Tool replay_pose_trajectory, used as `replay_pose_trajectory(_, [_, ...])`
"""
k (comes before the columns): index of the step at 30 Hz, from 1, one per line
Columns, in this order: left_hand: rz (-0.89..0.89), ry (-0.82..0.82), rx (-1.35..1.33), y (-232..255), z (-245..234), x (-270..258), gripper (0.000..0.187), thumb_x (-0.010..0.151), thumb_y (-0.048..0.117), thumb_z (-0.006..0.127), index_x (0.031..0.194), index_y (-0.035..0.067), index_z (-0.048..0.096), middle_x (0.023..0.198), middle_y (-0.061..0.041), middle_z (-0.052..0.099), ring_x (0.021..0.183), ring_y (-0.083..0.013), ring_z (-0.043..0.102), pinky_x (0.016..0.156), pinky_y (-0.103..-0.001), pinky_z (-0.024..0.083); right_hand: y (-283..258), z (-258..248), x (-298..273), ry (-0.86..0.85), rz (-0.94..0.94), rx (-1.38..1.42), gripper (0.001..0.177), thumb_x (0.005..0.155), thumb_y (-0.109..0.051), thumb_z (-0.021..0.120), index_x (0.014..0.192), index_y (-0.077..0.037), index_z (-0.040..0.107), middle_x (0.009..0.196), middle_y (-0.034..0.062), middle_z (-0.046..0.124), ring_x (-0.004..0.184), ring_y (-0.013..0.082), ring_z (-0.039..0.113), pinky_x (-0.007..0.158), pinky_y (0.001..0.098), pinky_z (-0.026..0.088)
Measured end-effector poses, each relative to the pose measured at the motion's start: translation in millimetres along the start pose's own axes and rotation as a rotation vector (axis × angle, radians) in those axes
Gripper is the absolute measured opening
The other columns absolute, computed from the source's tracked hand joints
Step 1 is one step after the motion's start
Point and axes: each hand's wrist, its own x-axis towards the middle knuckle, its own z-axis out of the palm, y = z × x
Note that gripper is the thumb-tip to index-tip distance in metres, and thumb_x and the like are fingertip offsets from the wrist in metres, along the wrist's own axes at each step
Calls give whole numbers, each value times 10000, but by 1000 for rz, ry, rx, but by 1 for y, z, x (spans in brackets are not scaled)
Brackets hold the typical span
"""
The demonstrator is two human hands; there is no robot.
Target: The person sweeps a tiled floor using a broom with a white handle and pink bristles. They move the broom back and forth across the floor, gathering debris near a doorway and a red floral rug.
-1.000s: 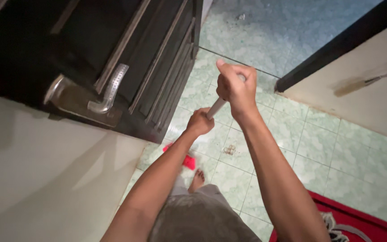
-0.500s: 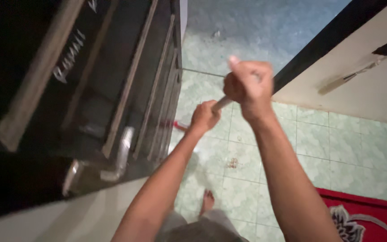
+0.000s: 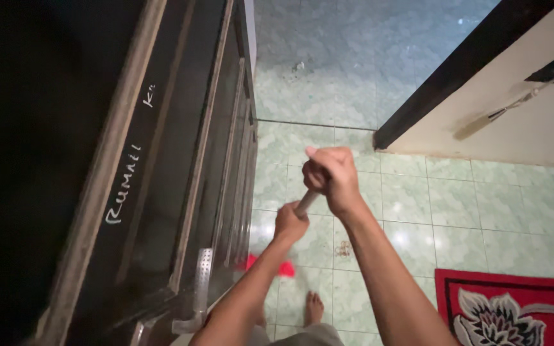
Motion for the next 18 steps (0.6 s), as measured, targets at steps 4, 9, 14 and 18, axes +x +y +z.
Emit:
replay_pose_trajectory(4, [314,146,7,-9,2,51,301,865,160,530,1051,148,766,972,-165,752,951,-404,694,804,-469,556,12,2,12,-26,-12,-32,542,989,-200,613,515,-99,370,478,-11,331,421,104,284,427,306,193])
replay_pose_trajectory(9, [222,125,-325,29,-18,76,185,900,243,634,956,91,725,876,-159,760,874,-358,741,749,-458,549,2,16,19,-16,-25,-171,523,985,-218,612,518,-75,424,492,14,410,430,103,327,427,298,219])
replay_pose_trajectory(14, [519,297,-200,80,-22,65,165,872,156,651,984,109,762,901,-161,746,871,-377,717,712,-427,563,-48,12,15,27,-273,-116,507,993,-260,609,559,-68,433,479,10,352,422,142,342,449,320,267])
replay_pose_trajectory(18, [461,48,-119,106,-22,21,121,866,153,715,940,59,731,808,-170,725,790,-343,721,694,-405,557,-99,3,2,-31,-299,-63,498,1064,-311,488,630,-94,373,511,-4,295,442,142,268,466,304,250])
